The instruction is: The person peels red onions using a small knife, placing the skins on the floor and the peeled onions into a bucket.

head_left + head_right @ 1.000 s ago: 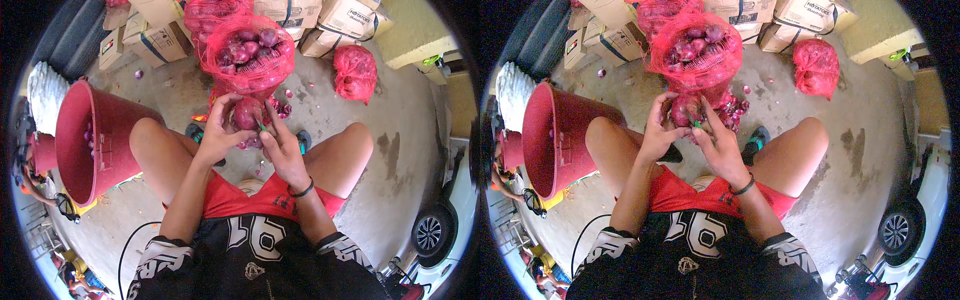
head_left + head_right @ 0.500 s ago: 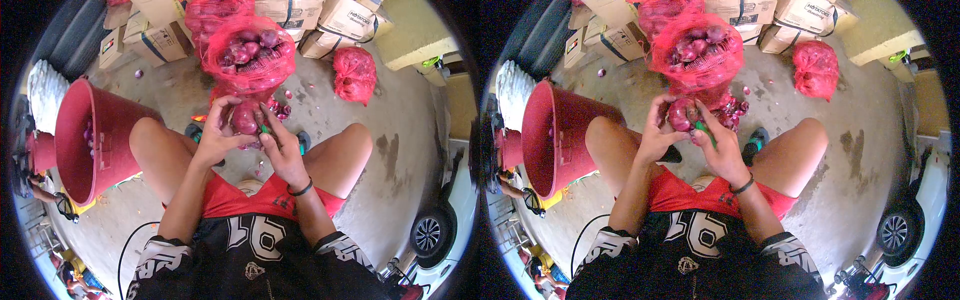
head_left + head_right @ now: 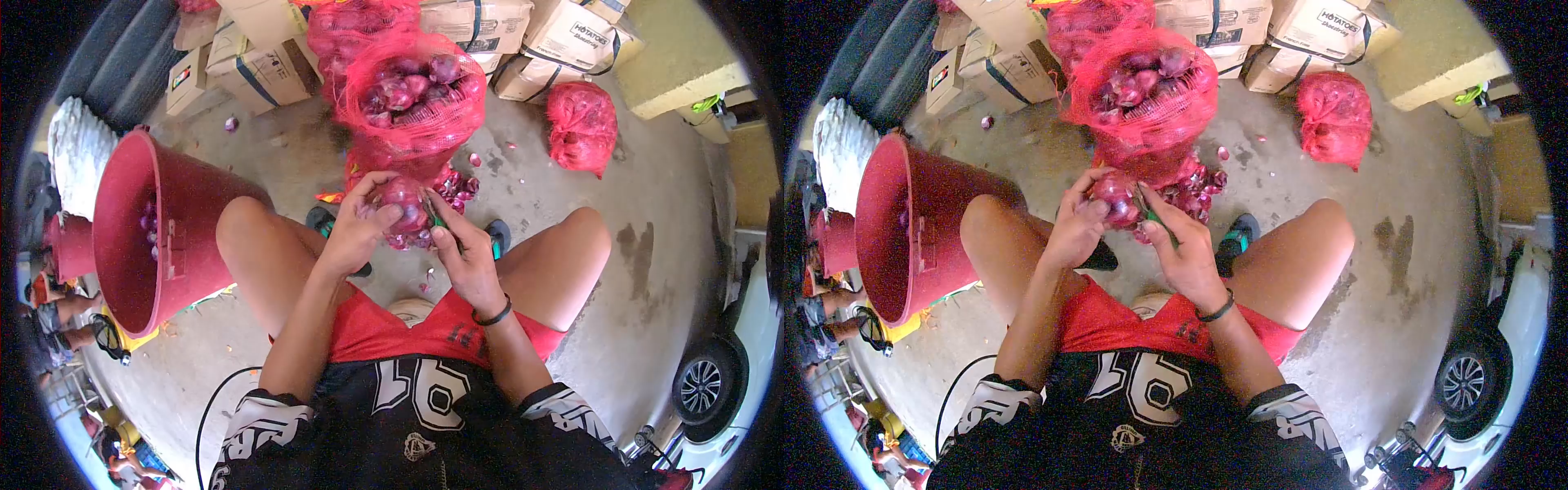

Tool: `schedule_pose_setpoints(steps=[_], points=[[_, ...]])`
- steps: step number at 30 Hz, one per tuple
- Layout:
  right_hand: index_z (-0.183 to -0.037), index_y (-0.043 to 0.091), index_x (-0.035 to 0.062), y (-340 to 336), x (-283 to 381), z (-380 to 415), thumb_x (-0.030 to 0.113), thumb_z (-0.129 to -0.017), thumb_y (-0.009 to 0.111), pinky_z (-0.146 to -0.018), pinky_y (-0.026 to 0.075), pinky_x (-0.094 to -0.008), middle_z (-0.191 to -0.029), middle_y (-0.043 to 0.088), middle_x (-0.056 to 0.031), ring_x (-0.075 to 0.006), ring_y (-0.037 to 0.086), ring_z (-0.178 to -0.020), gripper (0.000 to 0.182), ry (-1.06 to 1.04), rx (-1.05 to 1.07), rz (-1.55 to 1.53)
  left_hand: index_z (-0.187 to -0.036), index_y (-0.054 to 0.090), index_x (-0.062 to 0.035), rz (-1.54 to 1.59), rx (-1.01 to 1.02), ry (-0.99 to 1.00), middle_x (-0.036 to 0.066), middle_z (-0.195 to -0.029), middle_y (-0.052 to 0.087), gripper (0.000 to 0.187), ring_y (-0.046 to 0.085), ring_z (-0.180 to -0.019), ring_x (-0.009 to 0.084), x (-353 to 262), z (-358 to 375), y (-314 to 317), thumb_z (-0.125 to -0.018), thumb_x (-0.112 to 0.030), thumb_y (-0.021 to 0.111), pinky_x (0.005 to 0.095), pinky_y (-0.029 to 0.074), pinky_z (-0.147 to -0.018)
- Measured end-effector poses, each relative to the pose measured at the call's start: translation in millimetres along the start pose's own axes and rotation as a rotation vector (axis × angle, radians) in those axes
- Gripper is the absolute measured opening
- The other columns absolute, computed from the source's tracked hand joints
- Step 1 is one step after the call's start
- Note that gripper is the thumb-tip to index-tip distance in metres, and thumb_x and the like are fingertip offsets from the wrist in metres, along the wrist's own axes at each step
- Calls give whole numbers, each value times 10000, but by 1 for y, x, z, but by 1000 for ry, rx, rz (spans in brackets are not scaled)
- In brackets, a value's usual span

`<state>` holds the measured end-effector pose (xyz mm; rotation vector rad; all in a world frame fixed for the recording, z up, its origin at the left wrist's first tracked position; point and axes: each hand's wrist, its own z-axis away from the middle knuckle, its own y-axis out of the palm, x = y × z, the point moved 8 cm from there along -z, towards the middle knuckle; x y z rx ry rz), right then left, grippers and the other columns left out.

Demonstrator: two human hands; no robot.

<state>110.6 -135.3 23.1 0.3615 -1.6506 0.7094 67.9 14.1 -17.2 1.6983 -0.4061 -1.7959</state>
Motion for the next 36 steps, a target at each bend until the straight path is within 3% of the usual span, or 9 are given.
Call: schedule_pose_setpoints(steps=[5, 10, 16, 19, 23, 27, 28, 32, 36], points=[[-1358, 509, 1, 2, -20, 4, 183, -985, 536, -798, 500, -303, -1091, 659, -113, -182, 622, -851, 417, 100, -54, -126, -1290, 472, -8, -383, 53, 149, 91, -1176, 596, 544, 585, -1083, 177, -16, 3, 13, -810, -49, 726, 333, 482, -961], [-1407, 477, 67, 10, -21, 5, 272, -1023, 489, -458, 289, -187, -728, 473, 39, -37, 340, -532, 435, 284, -36, -734, -1342, 450, -16, 90, 1, -13, 98, -1209, 586, 595, 576, -1114, 181, -17, 1, 13, -807, 5, 707, 333, 465, -986], [-1399, 484, 65, 22, -17, 10, 287, -1028, 471, -460, 302, -192, -767, 510, 38, -40, 381, -540, 433, 334, 129, -736, -1354, 455, -26, -178, -11, 9, 115, -1253, 578, 574, 590, -1128, 234, -8, -7, -2, -819, 42, 650, 378, 485, -986], [-1466, 375, 78, -11, -35, 3, 296, -1028, 458, -461, 328, -184, -787, 493, -10, -57, 412, -528, 497, 392, -125, -718, -1357, 456, -33, -132, 34, -8, 127, -1270, 574, 559, 596, -1131, 261, -4, -3, -5, -829, 60, 617, 404, 495, -985], [-1425, 436, 93, -34, -38, -9, 319, -1019, 488, -456, 330, -182, -803, 514, 8, -51, 422, -530, 468, 303, -135, -621, -1344, 463, -36, 122, 51, -90, 131, -1277, 572, 541, 590, -1148, 264, -3, -2, 7, -834, 50, 620, 403, 496, -989], [-1391, 476, 106, -56, -56, -8, 332, -1012, 506, -464, 340, -194, -808, 506, 0, -54, 425, -536, 442, 287, -450, -628, -1362, 423, -53, 195, -2, -35, 132, -1273, 570, 532, 590, -1150, 278, 1, -10, 0, -869, -1, 617, 460, 483, -1008], [-1417, 442, 20, -58, -64, -6, 259, -1027, 481, -573, 459, -242, -881, 615, -16, -90, 537, -635, 458, 290, -407, -622, -1361, 413, -58, 205, -6, -22, 131, -1270, 570, 525, 590, -1151, 282, 0, -10, -3, -879, -16, 617, 478, 479, -1012], [-1421, 394, -22, -27, -46, -14, 234, -988, 529, -920, 481, -363, -1188, 637, -227, -250, 650, -1003, 521, -75, -156, 199, -1327, 398, -75, 230, -18, 27, 130, -1257, 572, 479, 591, -1147, 295, -2, -12, 0, -902, -52, 617, 537, 466, -1014], [-1413, 419, -3, -11, -42, -7, 222, -970, 553, -943, 462, -353, -1217, 596, -262, -266, 624, -1093, 515, 238, -69, 28, -1283, 410, -77, 223, -104, 38, 114, -1237, 580, 454, 603, -1120, 275, 9, -13, -8, -890, -55, 635, 495, 491, -989]])
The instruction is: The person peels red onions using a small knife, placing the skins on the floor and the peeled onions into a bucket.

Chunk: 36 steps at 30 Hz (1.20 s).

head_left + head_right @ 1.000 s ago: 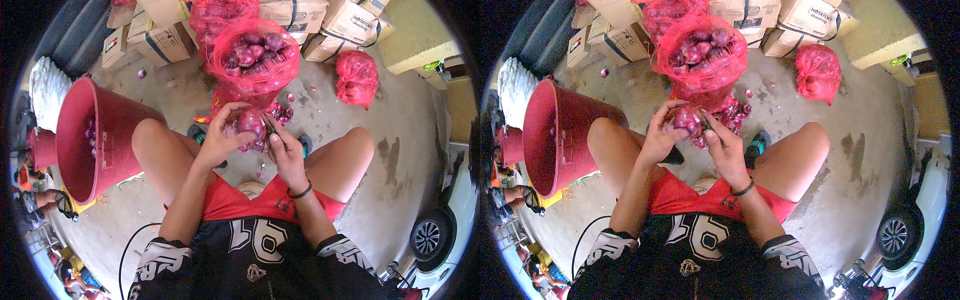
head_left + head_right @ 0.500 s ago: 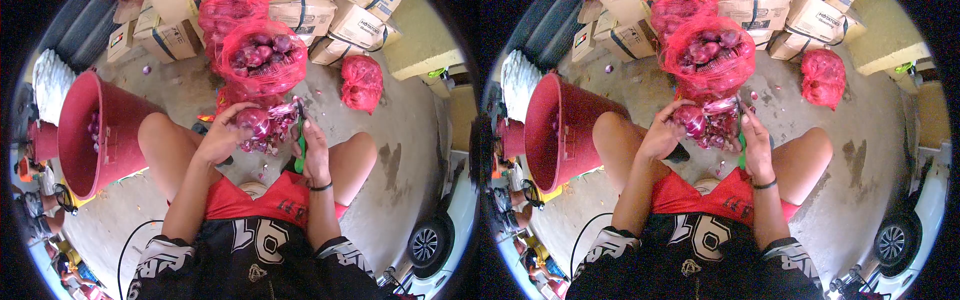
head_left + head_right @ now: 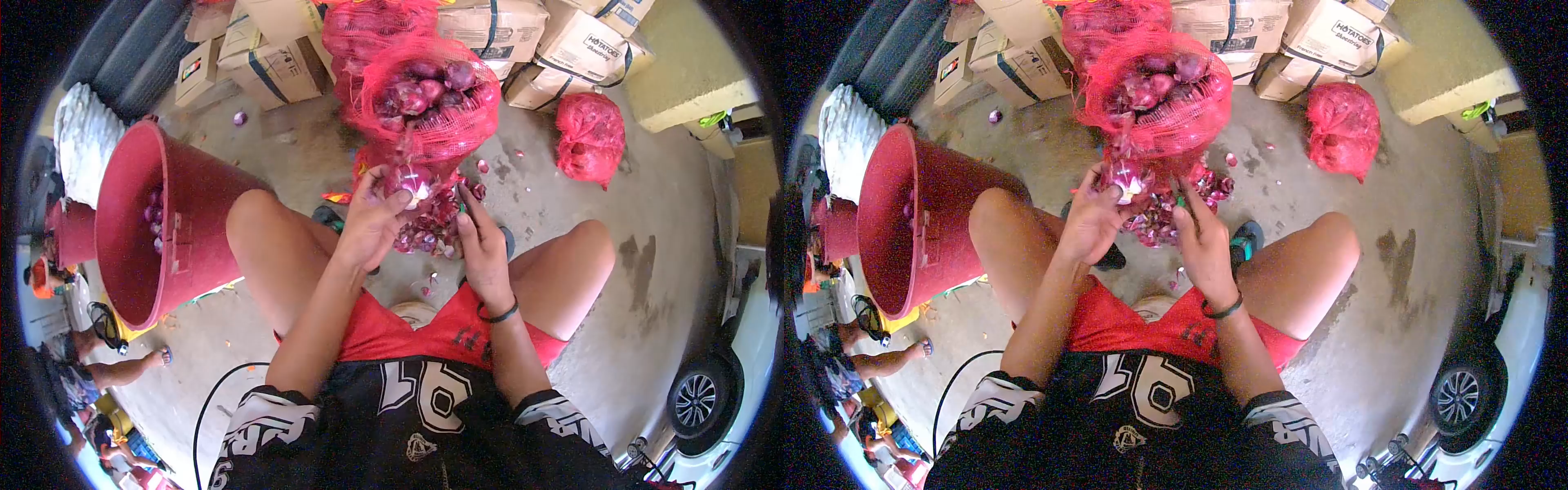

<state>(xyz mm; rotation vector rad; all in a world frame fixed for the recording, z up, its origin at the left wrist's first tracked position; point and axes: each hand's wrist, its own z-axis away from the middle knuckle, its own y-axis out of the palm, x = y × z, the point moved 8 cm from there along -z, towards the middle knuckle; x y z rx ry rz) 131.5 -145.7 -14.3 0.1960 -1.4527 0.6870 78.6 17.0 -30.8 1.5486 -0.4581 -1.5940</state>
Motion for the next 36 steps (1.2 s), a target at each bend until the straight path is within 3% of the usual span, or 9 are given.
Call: schedule_pose_setpoints(steps=[4, 8, 16, 21, 23, 25, 29, 32, 36], points=[[-1437, 396, 22, 12, 43, 10, 170, -950, 567, -917, 473, -366, -1150, 608, -265, -311, 640, -1040, 537, -282, 14, 59, -1206, 435, -77, -53, -88, 0, 85, -1164, 590, 482, 611, -1051, 216, 3, 2, -1, -817, 11, 704, 396, 512, -934], [-1465, 353, 39, 16, 57, 10, 143, -935, 583, -914, 474, -376, -1147, 598, -279, -347, 635, -1042, 586, -353, 21, 114, -1148, 455, -74, -163, -114, 56, 50, -1075, 592, 522, 599, -1000, 161, 3, 3, -4, -744, 43, 765, 325, 511, -896], [-1409, 460, 52, 15, 61, 9, 72, -893, 611, -783, 506, -392, -941, 608, -217, -363, 607, -800, 537, -453, 22, 271, -1101, 464, -67, -220, -101, 22, 39, -1033, 582, 529, 590, -968, 147, 3, 6, 4, -710, 17, 811, 306, 513, -850], [-1385, 497, 53, 7, 61, 9, 119, -940, 584, -641, 480, -321, -779, 541, -111, -209, 544, -662, 459, -519, -31, 179, -1119, 462, -67, -198, -64, 20, 48, -1044, 577, 523, 591, -971, 155, -2, 5, 9, -727, 33, 792, 317, 517, -870], [-1399, 486, 62, -1, 47, 5, 153, -973, 554, -581, 441, -272, -756, 519, -47, -130, 496, -629, 441, -391, -14, -118, -1142, 461, -68, -216, -27, 31, 52, -1064, 573, 517, 592, -988, 159, -5, 6, 10, -743, 55, 766, 325, 515, -890], [-1414, 473, 73, -1, 18, 5, 186, -1006, 516, -539, 388, -222, -757, 497, 17, -58, 439, -617, 425, -13, 54, -554, -1168, 455, -73, -132, 7, -5, 63, -1107, 572, 513, 595, -1022, 175, -6, 6, 8, -762, 64, 738, 337, 513, -907], [-1460, 403, 80, -11, 13, -1, 188, -1006, 515, -596, 426, -203, -829, 533, 36, -61, 473, -650, 480, -18, 14, -379, -1267, 443, -98, -33, 82, -30, 97, -1267, 564, 553, 587, -1145, 283, -10, 8, 16, -797, -7, 720, 447, 488, -985], [-1483, 343, 58, 1, 36, 9, 134, -969, 546, -740, 505, -276, -970, 629, -62, -148, 598, -777, 557, -142, -13, -199, -1281, 434, -100, 7, 44, 10, 92, -1275, 560, 573, 580, -1152, 274, -6, 7, 13, -795, -17, 726, 441, 499, -971], [-1472, 328, 28, 13, 57, 15, 88, -921, 568, -895, 488, -352, -1180, 606, -256, -288, 653, -1032, 605, -217, 49, 16, -1248, 427, -82, -14, -10, -17, 96, -1214, 566, 569, 594, -1084, 217, -5, 10, 19, -779, 60, 716, 389, 512, -932]])
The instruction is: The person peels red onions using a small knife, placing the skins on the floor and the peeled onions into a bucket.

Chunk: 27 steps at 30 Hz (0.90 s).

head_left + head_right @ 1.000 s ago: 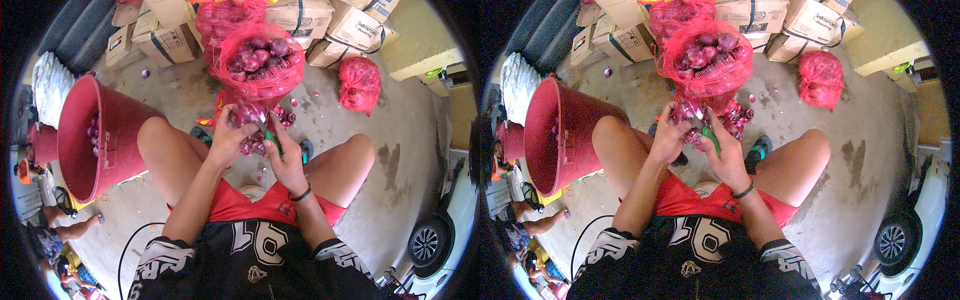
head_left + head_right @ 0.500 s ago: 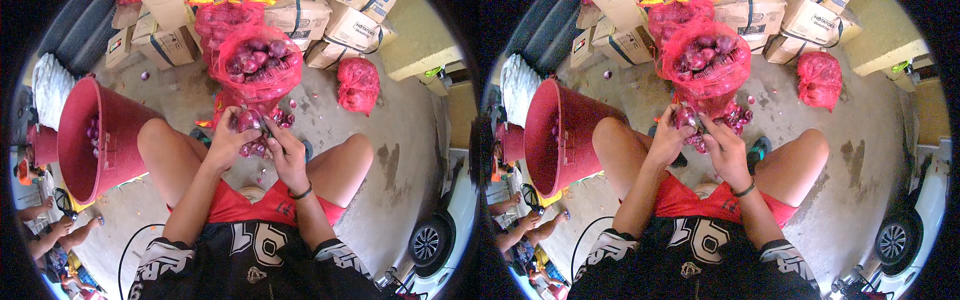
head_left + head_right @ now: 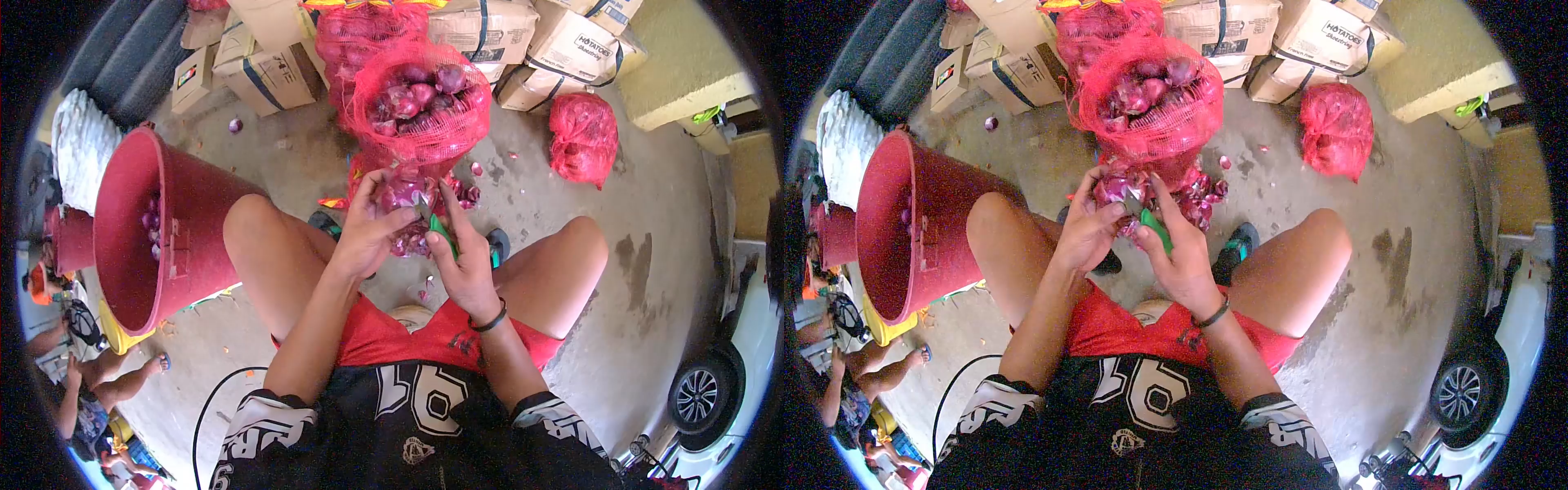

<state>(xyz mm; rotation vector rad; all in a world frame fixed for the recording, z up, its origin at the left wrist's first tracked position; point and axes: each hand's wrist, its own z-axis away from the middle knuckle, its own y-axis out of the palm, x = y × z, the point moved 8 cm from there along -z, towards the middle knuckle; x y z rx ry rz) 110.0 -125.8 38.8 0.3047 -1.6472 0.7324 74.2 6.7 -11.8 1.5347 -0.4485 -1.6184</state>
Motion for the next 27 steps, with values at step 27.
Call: schedule_pose_setpoints(steps=[27], points=[[-1462, 352, 21, -8, 7, -2, 110, -933, 566, -935, 465, -355, -1217, 598, -243, -292, 637, -1054, 578, -167, -16, 82, -1249, 454, -64, -84, 11, 35, 78, -1225, 575, 579, 574, -1112, 197, -7, -2, -1, -759, 74, 730, 361, 504, -938]])
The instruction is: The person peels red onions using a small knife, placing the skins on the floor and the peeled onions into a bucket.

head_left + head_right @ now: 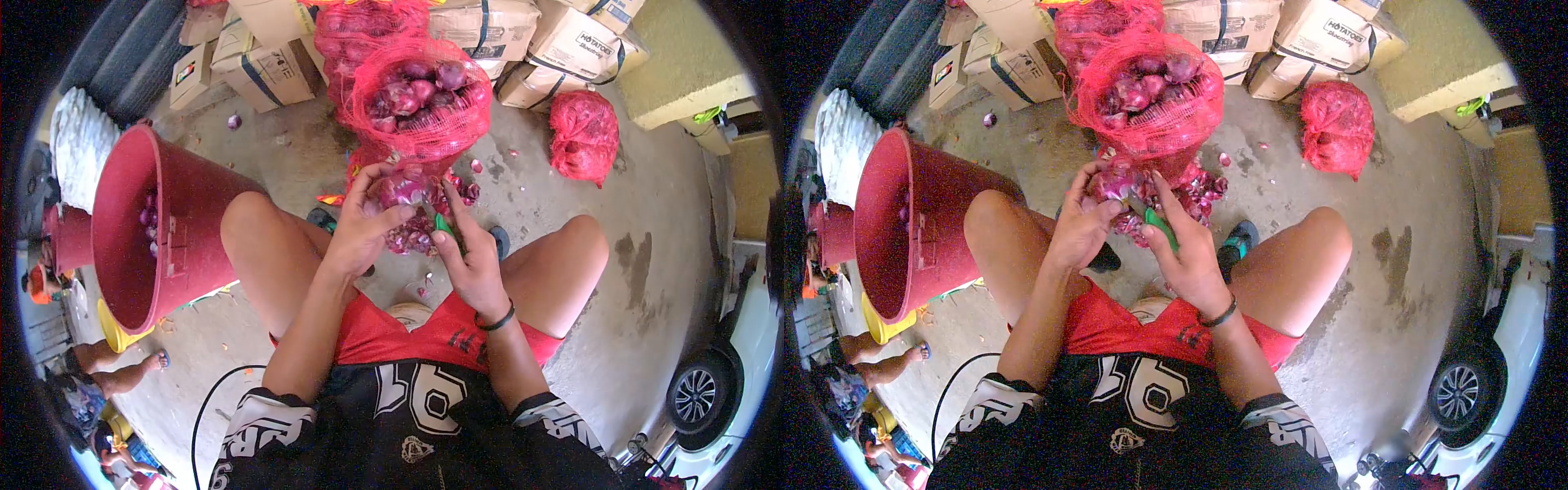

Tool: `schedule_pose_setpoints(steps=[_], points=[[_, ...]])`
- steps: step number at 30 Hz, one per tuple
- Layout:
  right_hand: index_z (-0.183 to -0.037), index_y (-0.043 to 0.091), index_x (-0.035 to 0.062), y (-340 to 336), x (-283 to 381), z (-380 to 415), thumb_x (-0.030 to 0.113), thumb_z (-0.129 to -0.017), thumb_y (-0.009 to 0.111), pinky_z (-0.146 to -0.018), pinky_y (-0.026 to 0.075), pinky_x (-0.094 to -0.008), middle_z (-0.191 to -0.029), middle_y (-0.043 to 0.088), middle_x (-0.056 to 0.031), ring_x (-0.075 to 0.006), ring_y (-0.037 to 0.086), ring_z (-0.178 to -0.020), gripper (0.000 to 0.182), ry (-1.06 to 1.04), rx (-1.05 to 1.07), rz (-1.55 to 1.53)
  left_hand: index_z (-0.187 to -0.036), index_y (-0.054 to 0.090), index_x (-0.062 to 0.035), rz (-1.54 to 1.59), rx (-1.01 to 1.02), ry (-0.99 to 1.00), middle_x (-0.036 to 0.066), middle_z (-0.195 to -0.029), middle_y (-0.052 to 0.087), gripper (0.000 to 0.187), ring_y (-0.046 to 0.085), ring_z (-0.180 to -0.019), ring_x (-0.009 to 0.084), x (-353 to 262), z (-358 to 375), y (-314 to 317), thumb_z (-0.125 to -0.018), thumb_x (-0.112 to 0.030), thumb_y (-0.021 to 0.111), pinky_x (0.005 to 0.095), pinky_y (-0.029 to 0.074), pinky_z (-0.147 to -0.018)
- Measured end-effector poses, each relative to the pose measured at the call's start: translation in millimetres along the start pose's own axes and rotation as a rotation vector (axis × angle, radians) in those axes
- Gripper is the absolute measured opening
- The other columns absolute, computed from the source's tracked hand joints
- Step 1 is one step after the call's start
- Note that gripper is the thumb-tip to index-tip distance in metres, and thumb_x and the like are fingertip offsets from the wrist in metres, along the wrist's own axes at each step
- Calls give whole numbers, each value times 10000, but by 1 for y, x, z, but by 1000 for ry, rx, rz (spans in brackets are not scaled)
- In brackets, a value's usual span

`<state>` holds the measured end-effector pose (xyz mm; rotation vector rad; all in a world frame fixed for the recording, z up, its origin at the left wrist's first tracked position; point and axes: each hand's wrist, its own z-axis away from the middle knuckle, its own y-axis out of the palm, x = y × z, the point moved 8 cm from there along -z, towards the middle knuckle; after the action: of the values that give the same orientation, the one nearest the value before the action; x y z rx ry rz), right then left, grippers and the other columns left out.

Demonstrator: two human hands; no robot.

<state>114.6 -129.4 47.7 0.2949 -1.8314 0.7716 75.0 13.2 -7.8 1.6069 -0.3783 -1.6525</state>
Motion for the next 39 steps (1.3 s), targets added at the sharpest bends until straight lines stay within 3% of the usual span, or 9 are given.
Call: schedule_pose_setpoints(steps=[6, 11, 15, 24, 28, 31, 33, 36, 39], points=[[-1411, 430, 7, 2, -4, 0, 63, -918, 560, -927, 471, -363, -1226, 589, -259, -354, 629, -1064, 513, 11, -11, 69, -1232, 441, -56, 16, -30, -44, 86, -1188, 579, 570, 585, -1087, 199, 9, 2, -1, -759, 72, 732, 360, 508, -932], [-1375, 478, -6, -8, -15, 0, 54, -915, 561, -873, 492, -361, -1104, 637, -235, -331, 652, -979, 471, 114, -91, -3, -1221, 443, -57, 38, -24, -43, 85, -1184, 574, 560, 587, -1070, 192, 8, 2, 2, -761, 68, 735, 356, 505, -931], [-1366, 492, -4, -7, -4, 1, 59, -915, 566, -843, 498, -367, -1032, 643, -225, -305, 653, -909, 462, 52, -124, -14, -1211, 444, -66, 19, -28, -13, 78, -1182, 567, 569, 583, -1074, 188, 6, 3, 3, -750, 63, 751, 350, 500, -934], [-1368, 490, -7, -6, -3, -1, 67, -928, 556, -863, 492, -351, -1100, 639, -230, -278, 654, -951, 452, -44, -121, 56, -1208, 447, -72, -30, -19, 32, 65, -1184, 559, 582, 568, -1105, 185, 6, 2, 4, -739, 68, 763, 351, 485, -954], [-1376, 483, -8, -2, -17, 5, 58, -931, 548, -874, 489, -343, -1131, 638, -220, -234, 647, -968, 454, 160, -84, -132, -1222, 444, -75, -12, -16, 31, 60, -1197, 554, 594, 565, -1109, 184, 3, 2, 4, -740, 68, 761, 350, 482, -960], [-1381, 478, -6, 3, -7, 4, 50, -930, 544, -882, 487, -343, -1163, 633, -218, -218, 643, -983, 459, 190, -32, -141, -1225, 444, -79, -7, -26, 39, 58, -1205, 550, 595, 564, -1109, 183, 2, 2, 3, -742, 67, 760, 346, 479, -962], [-1384, 475, -3, 6, -4, 3, 47, -929, 544, -885, 486, -345, -1171, 634, -216, -220, 642, -986, 463, 184, -16, -145, -1224, 445, -81, -7, -25, 37, 58, -1207, 547, 594, 563, -1109, 181, 3, 2, 4, -743, 67, 759, 344, 479, -962], [-1384, 478, 0, 2, 6, -1, 55, -931, 550, -868, 485, -336, -1105, 647, -206, -217, 638, -950, 462, -104, -127, 57, -1223, 445, -84, -11, -24, 23, 59, -1203, 546, 593, 564, -1107, 180, 5, 2, 2, -743, 68, 759, 342, 481, -958], [-1379, 481, -7, 0, 2, 1, 75, -938, 548, -845, 484, -333, -978, 637, -182, -223, 617, -883, 454, -75, -116, 105, -1224, 443, -84, -4, -23, 18, 63, -1203, 547, 591, 567, -1110, 187, 7, 1, 2, -746, 73, 752, 347, 486, -957]])
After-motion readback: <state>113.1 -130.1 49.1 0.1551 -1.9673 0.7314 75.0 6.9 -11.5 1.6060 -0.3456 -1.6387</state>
